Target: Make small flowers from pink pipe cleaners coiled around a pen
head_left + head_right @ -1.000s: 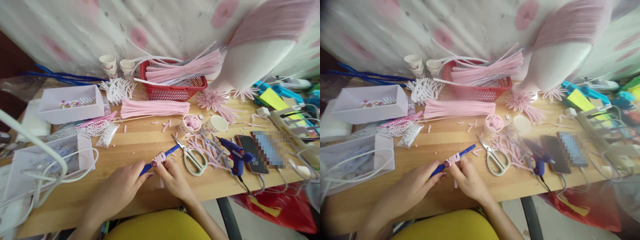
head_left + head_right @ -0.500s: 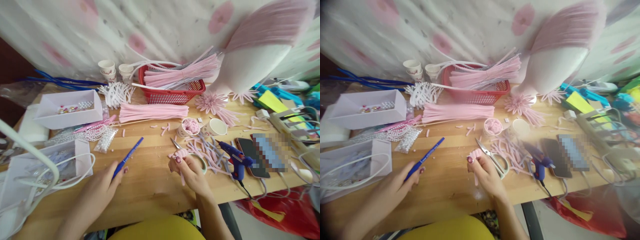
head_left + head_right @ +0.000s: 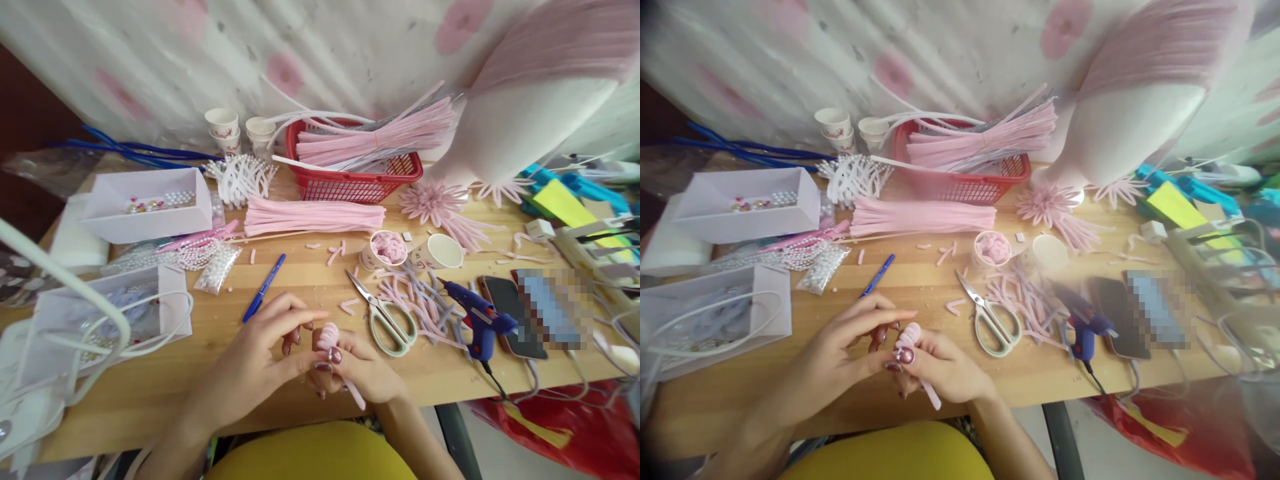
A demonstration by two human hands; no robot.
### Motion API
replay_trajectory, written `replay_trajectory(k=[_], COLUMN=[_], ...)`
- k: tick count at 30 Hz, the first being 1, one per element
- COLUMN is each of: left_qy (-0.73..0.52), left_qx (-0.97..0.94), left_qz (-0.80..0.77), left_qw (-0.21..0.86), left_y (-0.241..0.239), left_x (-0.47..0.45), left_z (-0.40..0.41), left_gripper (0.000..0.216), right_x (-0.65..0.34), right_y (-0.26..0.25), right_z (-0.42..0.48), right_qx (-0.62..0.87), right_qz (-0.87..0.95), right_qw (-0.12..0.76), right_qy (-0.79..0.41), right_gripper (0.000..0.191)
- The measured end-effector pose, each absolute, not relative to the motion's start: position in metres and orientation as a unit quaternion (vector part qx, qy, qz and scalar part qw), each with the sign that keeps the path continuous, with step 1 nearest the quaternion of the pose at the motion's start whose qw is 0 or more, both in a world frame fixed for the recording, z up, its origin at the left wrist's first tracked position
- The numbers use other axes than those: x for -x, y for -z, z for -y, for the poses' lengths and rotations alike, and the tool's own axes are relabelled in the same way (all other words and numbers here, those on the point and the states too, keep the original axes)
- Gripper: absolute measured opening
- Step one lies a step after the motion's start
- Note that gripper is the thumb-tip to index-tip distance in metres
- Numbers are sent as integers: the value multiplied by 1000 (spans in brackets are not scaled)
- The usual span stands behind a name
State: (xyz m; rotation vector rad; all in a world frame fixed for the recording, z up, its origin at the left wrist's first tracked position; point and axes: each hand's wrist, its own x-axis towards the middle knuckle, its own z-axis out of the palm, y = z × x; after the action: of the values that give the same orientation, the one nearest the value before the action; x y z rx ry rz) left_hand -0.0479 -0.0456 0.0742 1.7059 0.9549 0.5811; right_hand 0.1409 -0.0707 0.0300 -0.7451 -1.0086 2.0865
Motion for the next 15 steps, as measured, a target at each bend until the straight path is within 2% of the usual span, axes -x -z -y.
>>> replay_trajectory(k=[4, 10, 15], left_qy=[-274, -302, -304], left_qx=[-689, -662, -658], left_qz=[-378, -374, -372], left_qw=[554, 575, 580], left_y=[-65, -65, -68], left_x=[46, 43, 44], left_z=[41, 39, 39], left_gripper=[23, 6, 17], right_x=[-139, -135, -136], right_y=[-31, -28, -38], right_z=[70, 68, 69], right_qx=[282, 239, 283], right_qz=[390, 393, 385], right_qw=[333, 341, 318], right_qy=[-811, -819, -819], right_gripper=[50, 44, 44])
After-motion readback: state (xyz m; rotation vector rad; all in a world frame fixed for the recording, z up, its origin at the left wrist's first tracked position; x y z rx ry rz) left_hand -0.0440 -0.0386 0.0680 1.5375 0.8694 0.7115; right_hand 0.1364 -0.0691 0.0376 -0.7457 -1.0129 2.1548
